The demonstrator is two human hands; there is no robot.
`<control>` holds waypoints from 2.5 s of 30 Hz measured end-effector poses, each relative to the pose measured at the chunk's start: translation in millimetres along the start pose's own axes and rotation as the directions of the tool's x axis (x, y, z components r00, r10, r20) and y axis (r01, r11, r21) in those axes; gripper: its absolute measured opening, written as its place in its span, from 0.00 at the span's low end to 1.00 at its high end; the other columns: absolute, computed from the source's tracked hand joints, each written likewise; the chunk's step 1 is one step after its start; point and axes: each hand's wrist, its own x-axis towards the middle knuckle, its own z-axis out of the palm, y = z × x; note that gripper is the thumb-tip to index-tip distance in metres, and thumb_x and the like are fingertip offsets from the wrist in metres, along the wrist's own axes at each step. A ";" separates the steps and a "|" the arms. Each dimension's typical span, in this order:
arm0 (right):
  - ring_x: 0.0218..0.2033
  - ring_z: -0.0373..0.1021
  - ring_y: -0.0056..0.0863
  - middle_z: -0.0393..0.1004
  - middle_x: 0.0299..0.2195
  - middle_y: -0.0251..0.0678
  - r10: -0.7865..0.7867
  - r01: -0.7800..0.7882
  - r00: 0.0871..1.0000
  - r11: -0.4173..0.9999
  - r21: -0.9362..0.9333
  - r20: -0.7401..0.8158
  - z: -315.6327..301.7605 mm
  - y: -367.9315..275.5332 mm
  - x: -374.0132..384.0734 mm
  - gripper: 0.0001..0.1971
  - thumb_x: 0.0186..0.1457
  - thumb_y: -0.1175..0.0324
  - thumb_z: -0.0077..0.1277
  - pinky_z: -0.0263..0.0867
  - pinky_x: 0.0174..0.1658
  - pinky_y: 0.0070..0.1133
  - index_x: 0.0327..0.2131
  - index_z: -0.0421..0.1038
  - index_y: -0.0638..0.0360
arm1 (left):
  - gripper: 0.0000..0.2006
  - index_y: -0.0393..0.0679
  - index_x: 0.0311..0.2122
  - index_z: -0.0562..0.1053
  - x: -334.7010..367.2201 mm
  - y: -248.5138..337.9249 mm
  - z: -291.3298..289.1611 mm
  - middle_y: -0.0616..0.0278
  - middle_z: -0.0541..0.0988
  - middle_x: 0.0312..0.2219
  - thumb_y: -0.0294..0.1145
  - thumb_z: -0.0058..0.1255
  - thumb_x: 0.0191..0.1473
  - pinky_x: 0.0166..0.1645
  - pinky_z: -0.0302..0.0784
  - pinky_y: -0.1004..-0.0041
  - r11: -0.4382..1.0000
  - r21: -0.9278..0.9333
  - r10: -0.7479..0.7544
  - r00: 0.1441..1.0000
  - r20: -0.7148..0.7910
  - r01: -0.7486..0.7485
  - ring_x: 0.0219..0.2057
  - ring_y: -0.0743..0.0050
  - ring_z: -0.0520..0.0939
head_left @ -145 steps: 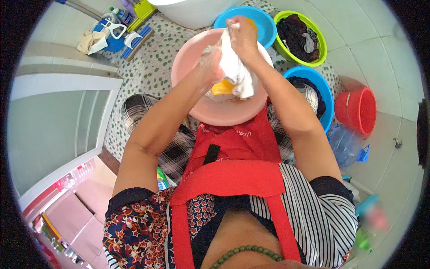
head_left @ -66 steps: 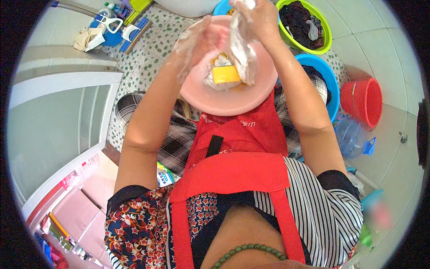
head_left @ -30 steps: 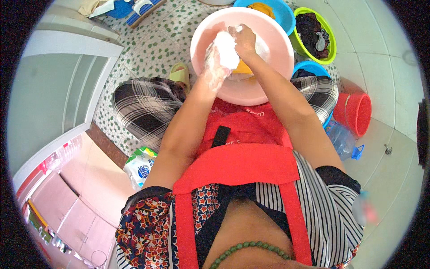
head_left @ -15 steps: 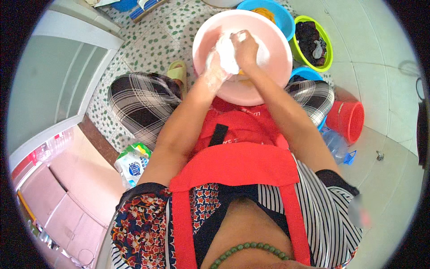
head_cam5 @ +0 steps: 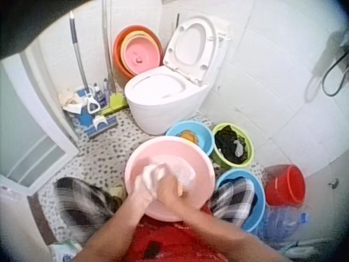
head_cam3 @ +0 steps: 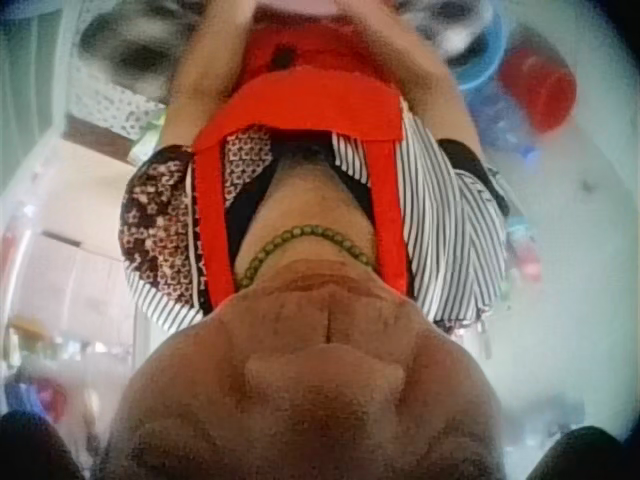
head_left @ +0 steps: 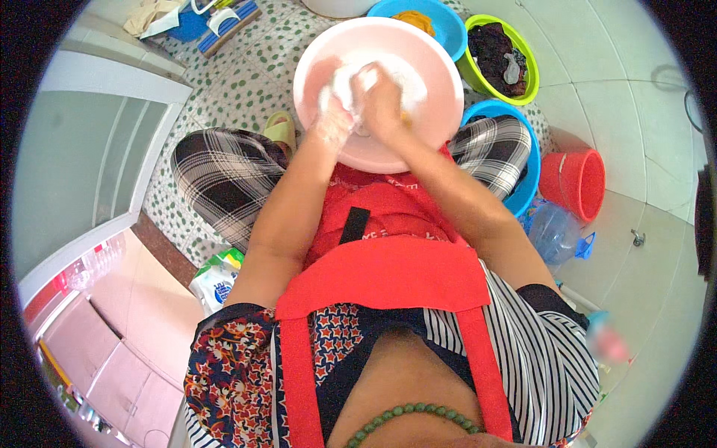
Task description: The person sits on the floor and hand-washes a white cloth and a yellow cloth in a pink basin filled with soapy water. They scrub the items with a bar of soap, rinse them, and wring out the excess water.
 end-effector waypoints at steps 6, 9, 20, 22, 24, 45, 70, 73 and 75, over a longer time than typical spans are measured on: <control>0.28 0.73 0.47 0.74 0.24 0.51 -0.008 0.008 0.998 1.000 -0.002 0.070 5.6 11.0 2.2 0.14 0.53 0.59 0.49 0.68 0.35 0.37 0.37 0.69 0.59 | 0.21 0.40 0.53 0.64 31.1 3.5 -54.7 0.55 0.72 0.45 0.42 0.35 0.60 0.50 0.72 0.64 0.991 0.105 0.050 0.960 0.274 -0.082 0.44 0.62 0.75; 0.31 0.73 0.48 0.75 0.25 0.51 0.246 -0.249 0.968 0.939 0.238 0.042 -18.5 24.0 34.7 0.17 0.53 0.58 0.50 0.68 0.37 0.37 0.36 0.69 0.64 | 0.20 0.40 0.53 0.63 7.1 -18.5 -3.4 0.56 0.73 0.45 0.40 0.35 0.60 0.51 0.73 0.63 0.980 0.185 0.076 0.997 -0.025 -0.070 0.45 0.62 0.76; 0.23 0.73 0.38 0.73 0.20 0.46 0.275 -0.288 0.957 0.938 0.195 0.091 -0.9 15.6 15.9 0.14 0.51 0.61 0.53 0.69 0.29 0.31 0.35 0.69 0.61 | 0.20 0.41 0.51 0.67 -4.2 0.6 -12.7 0.59 0.76 0.43 0.41 0.41 0.57 0.44 0.78 0.68 0.870 0.368 0.217 0.925 0.311 -0.328 0.42 0.64 0.78; 0.23 0.73 0.36 0.74 0.21 0.44 0.327 -0.298 0.944 0.895 0.330 -0.034 -17.0 32.5 37.4 0.12 0.50 0.66 0.52 0.69 0.28 0.30 0.36 0.68 0.63 | 0.20 0.41 0.51 0.68 16.4 3.1 -13.2 0.60 0.77 0.41 0.41 0.40 0.57 0.43 0.79 0.68 0.894 0.341 0.154 0.914 0.376 -0.291 0.40 0.64 0.79; 0.31 0.74 0.39 0.75 0.28 0.50 0.375 -0.357 0.924 0.776 0.519 0.075 -39.6 4.3 32.6 0.13 0.48 0.68 0.53 0.69 0.37 0.31 0.37 0.69 0.63 | 0.20 0.40 0.50 0.68 23.5 14.7 -5.5 0.61 0.78 0.39 0.41 0.39 0.58 0.42 0.79 0.68 0.994 0.055 0.081 0.959 0.270 -0.099 0.39 0.64 0.80; 0.34 0.72 0.45 0.74 0.33 0.48 -0.376 0.376 0.927 0.926 -0.041 0.010 -5.6 8.8 -4.0 0.16 0.47 0.62 0.53 0.67 0.39 0.33 0.36 0.71 0.63 | 0.20 0.41 0.49 0.67 9.4 -5.2 -29.5 0.55 0.73 0.44 0.43 0.42 0.56 0.50 0.71 0.62 0.974 0.128 0.171 0.979 0.113 -0.185 0.45 0.59 0.73; 0.41 0.71 0.46 0.73 0.36 0.52 -0.273 0.281 0.958 0.956 -0.090 0.092 -2.7 -21.2 -28.6 0.19 0.49 0.58 0.52 0.68 0.42 0.34 0.42 0.69 0.58 | 0.21 0.41 0.52 0.64 -0.3 12.3 -41.6 0.55 0.72 0.46 0.42 0.34 0.60 0.52 0.69 0.63 0.996 -0.068 0.085 0.929 0.361 -0.064 0.47 0.60 0.73; 0.40 0.71 0.47 0.74 0.35 0.53 0.115 -0.122 0.992 0.982 0.141 0.057 -15.0 9.2 34.5 0.21 0.50 0.57 0.51 0.67 0.43 0.34 0.43 0.68 0.61 | 0.22 0.40 0.55 0.62 8.0 -15.2 -14.8 0.54 0.70 0.50 0.41 0.31 0.61 0.54 0.70 0.61 0.990 0.046 0.133 0.991 -0.011 -0.132 0.50 0.57 0.72; 0.39 0.71 0.48 0.74 0.34 0.53 0.228 -0.232 0.973 0.947 0.220 0.045 -20.7 10.3 39.6 0.21 0.51 0.57 0.50 0.67 0.43 0.34 0.44 0.68 0.63 | 0.21 0.41 0.53 0.64 6.8 -7.4 -10.2 0.56 0.71 0.47 0.41 0.34 0.59 0.52 0.69 0.63 1.000 0.006 0.025 0.999 0.043 -0.025 0.48 0.60 0.72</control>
